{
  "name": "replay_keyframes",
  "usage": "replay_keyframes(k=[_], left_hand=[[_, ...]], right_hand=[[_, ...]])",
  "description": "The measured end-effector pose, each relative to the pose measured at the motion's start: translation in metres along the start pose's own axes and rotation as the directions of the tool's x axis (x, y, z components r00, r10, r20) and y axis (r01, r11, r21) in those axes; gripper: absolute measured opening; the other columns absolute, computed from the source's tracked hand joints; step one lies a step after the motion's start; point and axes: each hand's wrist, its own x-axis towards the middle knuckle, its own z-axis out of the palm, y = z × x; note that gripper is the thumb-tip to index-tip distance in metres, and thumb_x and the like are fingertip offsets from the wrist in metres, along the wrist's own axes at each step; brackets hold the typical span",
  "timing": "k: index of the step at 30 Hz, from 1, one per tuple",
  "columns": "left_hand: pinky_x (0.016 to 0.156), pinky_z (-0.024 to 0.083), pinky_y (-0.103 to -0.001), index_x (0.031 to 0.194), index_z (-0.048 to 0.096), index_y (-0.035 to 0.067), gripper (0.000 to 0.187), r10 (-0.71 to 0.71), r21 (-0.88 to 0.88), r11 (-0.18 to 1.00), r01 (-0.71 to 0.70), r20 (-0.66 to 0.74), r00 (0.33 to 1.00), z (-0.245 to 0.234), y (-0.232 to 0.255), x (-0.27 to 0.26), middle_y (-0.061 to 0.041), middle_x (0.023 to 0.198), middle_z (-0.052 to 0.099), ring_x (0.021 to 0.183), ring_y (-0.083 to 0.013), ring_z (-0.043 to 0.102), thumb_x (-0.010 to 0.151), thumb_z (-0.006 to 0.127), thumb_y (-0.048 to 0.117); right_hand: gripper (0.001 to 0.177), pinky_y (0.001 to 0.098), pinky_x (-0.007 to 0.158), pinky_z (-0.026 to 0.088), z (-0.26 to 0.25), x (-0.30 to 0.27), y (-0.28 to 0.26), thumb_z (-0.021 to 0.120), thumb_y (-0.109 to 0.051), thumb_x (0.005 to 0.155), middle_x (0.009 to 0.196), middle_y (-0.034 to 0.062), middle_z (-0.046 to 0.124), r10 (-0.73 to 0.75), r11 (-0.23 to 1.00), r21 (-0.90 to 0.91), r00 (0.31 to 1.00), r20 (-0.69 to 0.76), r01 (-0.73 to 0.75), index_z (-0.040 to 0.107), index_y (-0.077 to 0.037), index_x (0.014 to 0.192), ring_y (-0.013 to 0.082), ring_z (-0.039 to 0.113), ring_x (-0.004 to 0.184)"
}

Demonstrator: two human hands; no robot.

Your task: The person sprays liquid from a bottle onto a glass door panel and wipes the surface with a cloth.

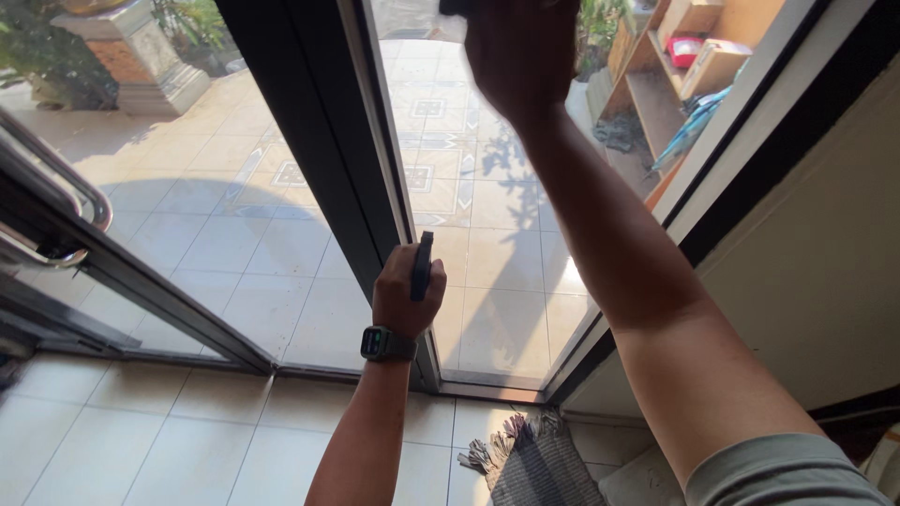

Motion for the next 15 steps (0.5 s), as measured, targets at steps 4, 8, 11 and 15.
replay_keyframes(k=[4,8,11,15], left_hand=[[0.053,0.050,-0.036,0.092,0.057,0.003,0.015,-0.003,0.014,1.000,0.004,-0.061,0.998,-0.002,0.002,-0.006,-0.011,0.074,0.058,0.059,-0.0239,0.060,0.084,0.060,0.015],[0.060,0.051,-0.039,0.094,0.057,0.002,0.015,0.027,0.034,0.999,-0.023,-0.129,0.991,0.002,0.002,-0.021,-0.013,0.080,0.059,0.068,-0.0285,0.061,0.084,0.060,0.014],[0.061,0.051,-0.040,0.094,0.057,0.002,0.016,-0.030,0.036,0.999,0.034,-0.122,0.992,0.006,0.003,-0.039,-0.013,0.081,0.060,0.069,-0.0297,0.062,0.084,0.059,0.014],[0.059,0.052,-0.039,0.096,0.058,0.002,0.019,-0.112,0.060,0.991,0.119,-0.112,0.987,0.004,-0.001,-0.053,-0.013,0.080,0.060,0.067,-0.0289,0.061,0.083,0.058,0.016]], right_hand=[[0.041,0.0462,0.104,0.032,-0.022,-0.047,-0.050,0.054,-0.020,0.097,0.149,0.0107,0.036,-0.361,0.931,0.113,0.920,0.155,0.346,0.049,-0.020,0.138,0.0315,0.031,0.138],[0.050,0.0431,0.119,0.005,-0.039,-0.129,-0.036,0.042,-0.031,0.101,0.156,-0.0009,0.027,-0.582,0.801,-0.105,0.808,0.094,0.590,0.035,-0.027,0.150,0.0190,0.019,0.145],[0.050,0.0423,0.120,0.002,-0.057,-0.172,-0.008,0.038,-0.030,0.099,0.155,-0.0020,0.027,-0.706,0.700,-0.037,0.699,0.109,0.713,0.034,-0.025,0.148,0.0163,0.019,0.143],[0.051,0.0327,0.113,0.022,-0.038,-0.174,0.017,0.029,-0.028,0.096,0.147,0.0005,0.037,-0.716,0.545,-0.192,0.572,0.400,0.816,0.034,-0.018,0.145,0.0149,0.033,0.134]])
